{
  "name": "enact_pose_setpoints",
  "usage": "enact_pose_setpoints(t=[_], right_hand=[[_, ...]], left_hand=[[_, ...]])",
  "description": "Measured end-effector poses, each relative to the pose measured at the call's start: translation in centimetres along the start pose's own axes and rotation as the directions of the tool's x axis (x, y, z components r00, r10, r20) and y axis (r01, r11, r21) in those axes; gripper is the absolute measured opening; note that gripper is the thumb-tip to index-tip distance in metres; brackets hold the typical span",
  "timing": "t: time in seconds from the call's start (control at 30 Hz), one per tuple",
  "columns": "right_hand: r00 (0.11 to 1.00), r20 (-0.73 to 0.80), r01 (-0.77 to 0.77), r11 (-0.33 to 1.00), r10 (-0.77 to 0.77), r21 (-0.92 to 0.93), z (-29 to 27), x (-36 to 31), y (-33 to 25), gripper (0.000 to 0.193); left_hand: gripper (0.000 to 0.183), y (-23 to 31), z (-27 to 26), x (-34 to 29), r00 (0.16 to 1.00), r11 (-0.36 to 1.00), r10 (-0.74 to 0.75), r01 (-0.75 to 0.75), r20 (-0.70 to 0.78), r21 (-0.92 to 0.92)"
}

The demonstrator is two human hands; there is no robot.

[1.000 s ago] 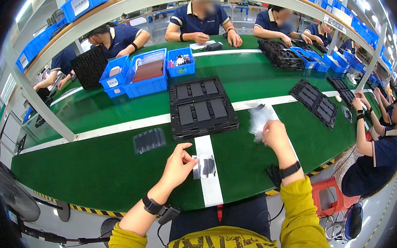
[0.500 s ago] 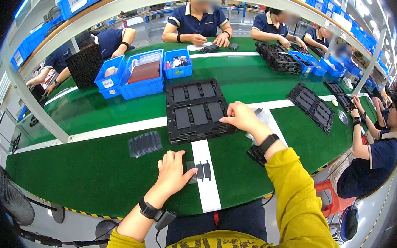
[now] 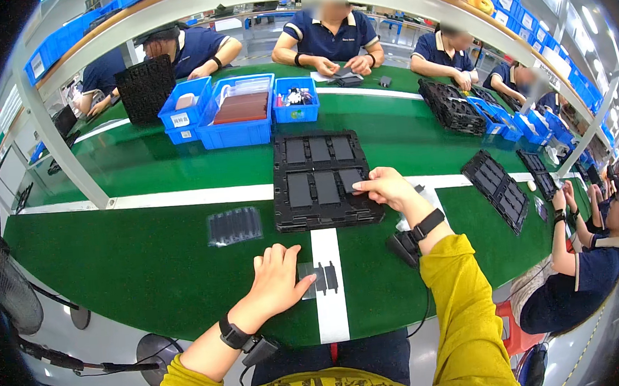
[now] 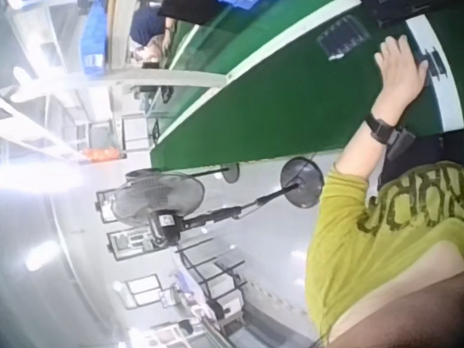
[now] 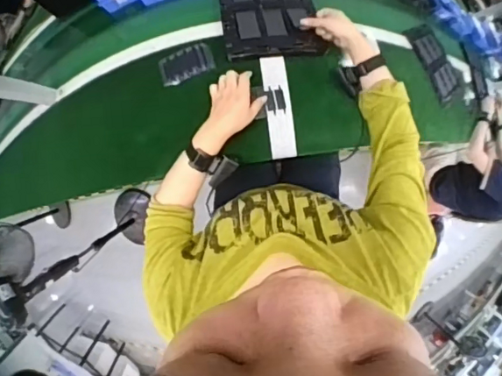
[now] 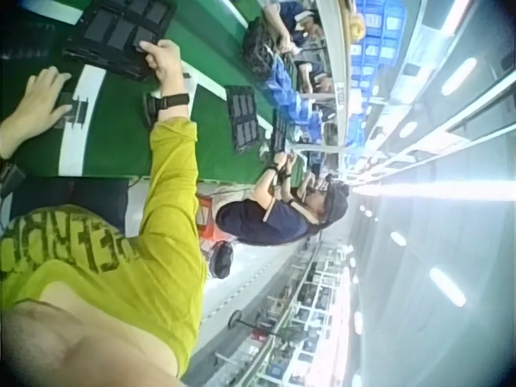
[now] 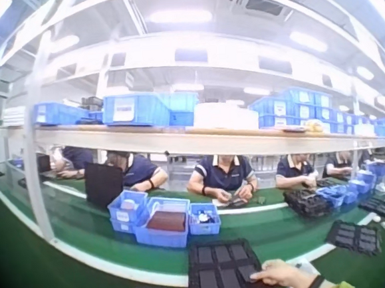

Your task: Manual assembly of black plastic components and electronics labels on a factory line.

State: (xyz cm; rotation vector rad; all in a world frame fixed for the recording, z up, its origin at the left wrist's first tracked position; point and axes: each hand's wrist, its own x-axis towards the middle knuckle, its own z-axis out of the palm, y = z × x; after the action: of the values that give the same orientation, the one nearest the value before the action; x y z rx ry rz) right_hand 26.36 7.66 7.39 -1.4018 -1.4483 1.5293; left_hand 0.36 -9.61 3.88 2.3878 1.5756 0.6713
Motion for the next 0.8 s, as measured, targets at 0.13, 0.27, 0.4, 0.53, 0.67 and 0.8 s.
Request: enact_pose_setpoints(t=[0.13,0.27,0.4,0.53,0.67,0.8], right_hand=[[0.997,-0.074,0.043,0.898,-0.011,0.438,2.0,-1.9,0.2,0.029],[0.956,-0.086,0.292,0.887,-0.28,0.358,7.3,-7.2,0.1,0.03],[0.907,-0.113,0.419,0.835,-0.407,0.356,11.7,-11.4,-0.1,0.033],[0.904,-0.022,0.404,0.833,-0.428,0.378,12.5,-12.1,-0.1,0.036],[0.911,0.149,0.328,0.895,-0.384,0.303,12.6,-12.2,1.3,0.019],[0.927,0.092,0.326,0.904,-0.363,0.276,12.8,-13.0,1.2,0.012]], left_hand=[[0.054,-0.5,-0.6,0.2,0.997,0.989,-0.074,0.071,-0.025,-0.126],[0.028,-0.1,-2.8,2.6,0.963,0.764,-0.213,0.06,-0.163,-0.642],[0.026,1.7,-3.3,6.1,0.982,0.367,-0.118,-0.091,-0.144,-0.926],[0.022,2.9,-3.7,5.9,0.979,0.286,-0.124,-0.122,-0.163,-0.95],[0.028,3.2,-3.6,4.8,0.996,0.326,-0.086,0.003,-0.026,-0.945],[0.032,3.2,-3.4,5.1,0.982,0.341,-0.064,-0.143,-0.175,-0.929]])
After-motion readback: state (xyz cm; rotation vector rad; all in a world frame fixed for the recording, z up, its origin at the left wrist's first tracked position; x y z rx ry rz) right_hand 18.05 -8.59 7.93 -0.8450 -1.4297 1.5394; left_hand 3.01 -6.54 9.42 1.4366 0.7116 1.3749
